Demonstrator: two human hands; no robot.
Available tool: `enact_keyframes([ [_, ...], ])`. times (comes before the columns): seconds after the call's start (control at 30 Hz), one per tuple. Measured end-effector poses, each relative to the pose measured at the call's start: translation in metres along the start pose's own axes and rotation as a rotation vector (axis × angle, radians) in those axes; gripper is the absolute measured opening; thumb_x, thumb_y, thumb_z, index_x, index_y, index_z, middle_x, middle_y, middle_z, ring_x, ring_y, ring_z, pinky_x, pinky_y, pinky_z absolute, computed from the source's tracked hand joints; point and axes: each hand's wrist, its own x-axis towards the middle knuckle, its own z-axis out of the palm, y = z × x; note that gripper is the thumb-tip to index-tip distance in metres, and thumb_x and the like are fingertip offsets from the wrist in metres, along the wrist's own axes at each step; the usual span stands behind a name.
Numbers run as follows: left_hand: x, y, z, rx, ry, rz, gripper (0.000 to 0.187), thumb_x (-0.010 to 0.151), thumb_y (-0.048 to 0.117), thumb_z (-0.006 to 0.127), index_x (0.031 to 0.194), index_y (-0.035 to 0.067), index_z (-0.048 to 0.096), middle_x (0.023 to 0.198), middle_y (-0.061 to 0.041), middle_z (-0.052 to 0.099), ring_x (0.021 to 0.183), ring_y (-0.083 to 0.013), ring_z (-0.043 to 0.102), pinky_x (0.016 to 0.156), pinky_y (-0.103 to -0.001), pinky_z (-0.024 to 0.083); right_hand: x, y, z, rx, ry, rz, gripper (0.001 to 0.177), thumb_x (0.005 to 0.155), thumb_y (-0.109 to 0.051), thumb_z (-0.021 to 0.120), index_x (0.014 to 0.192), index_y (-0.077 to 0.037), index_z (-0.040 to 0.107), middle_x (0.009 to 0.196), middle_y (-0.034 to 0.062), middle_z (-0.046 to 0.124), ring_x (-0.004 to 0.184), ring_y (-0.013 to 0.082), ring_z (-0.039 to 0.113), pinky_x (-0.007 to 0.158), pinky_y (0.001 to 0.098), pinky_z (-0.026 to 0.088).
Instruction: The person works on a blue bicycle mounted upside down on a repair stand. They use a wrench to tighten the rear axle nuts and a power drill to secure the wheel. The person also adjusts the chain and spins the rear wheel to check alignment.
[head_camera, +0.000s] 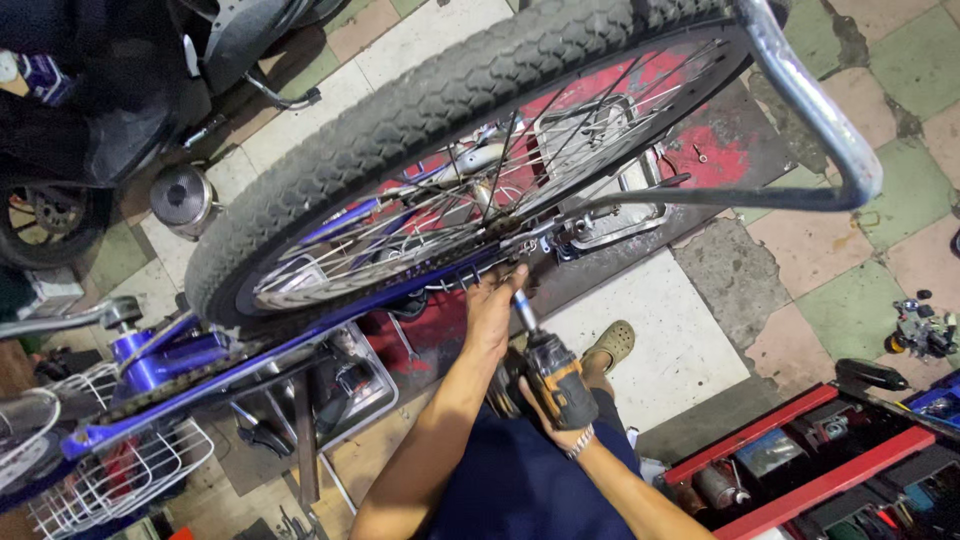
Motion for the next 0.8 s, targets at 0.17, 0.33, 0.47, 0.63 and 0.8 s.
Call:
enact_keyframes([
  [0.17,0.009,-0.018,-0.006,0.074,-0.026,-0.043,0.021,0.089,0.008,0.079,0.107,0.003,0.070,0.098,-0.004,0.074,0.083,-0.0121,0.065,0.071,-0.027,0.049,-0.009,0.007,-0.024,0.027,0.081,-0.040,0.041,0.088,-0.001,0.068,0.127,-0.003,0.056,0.120,0.0101,0.067,0.109,0.0187,0.068,0.096,0.0360,0.059],
  [0.33,0.013,-0.044,0.029,-0.108,-0.141,-0.225,0.024,0.088,0.014,0.068,0.110,0.003,0.068,0.099,-0.005,0.076,0.090,-0.0169,0.073,0.080,-0.035,0.062,-0.014,0.023,-0.084,-0.009,0.243,-0.125,0.042,0.088,0.000,0.067,0.128,-0.003,0.055,0.122,0.0112,0.067,0.111,0.0194,0.069,0.097,0.0365,0.060],
  [0.47,0.016,-0.070,0.071,-0.019,-0.246,-0.232,0.021,0.093,0.013,0.070,0.110,0.002,0.069,0.097,-0.009,0.075,0.088,-0.0198,0.072,0.077,-0.034,0.059,-0.008,0.005,-0.151,-0.290,0.476,-0.018,0.040,0.086,-0.004,0.074,0.124,-0.002,0.060,0.116,0.0107,0.070,0.106,0.0212,0.070,0.089,0.0363,0.059],
  [0.63,0.055,-0.124,0.144,0.107,-0.297,-0.248,0.018,0.097,0.015,0.067,0.100,-0.003,0.068,0.093,-0.012,0.075,0.084,-0.0226,0.075,0.071,-0.035,0.057,0.017,-0.040,-0.262,-0.278,0.593,-0.039,0.036,0.084,-0.015,0.082,0.114,-0.004,0.067,0.105,0.0107,0.073,0.096,0.0234,0.071,0.085,0.0374,0.057],
  [0.8,0.104,-0.184,0.224,0.137,-0.298,-0.319,0.024,0.097,0.018,0.066,0.099,-0.005,0.071,0.089,-0.014,0.076,0.078,-0.0224,0.074,0.068,-0.032,0.057,0.037,-0.077,-0.394,-0.772,0.434,-0.323,0.032,0.085,-0.020,0.079,0.113,-0.007,0.071,0.109,0.0117,0.074,0.103,0.0308,0.069,0.090,0.0431,0.054],
])
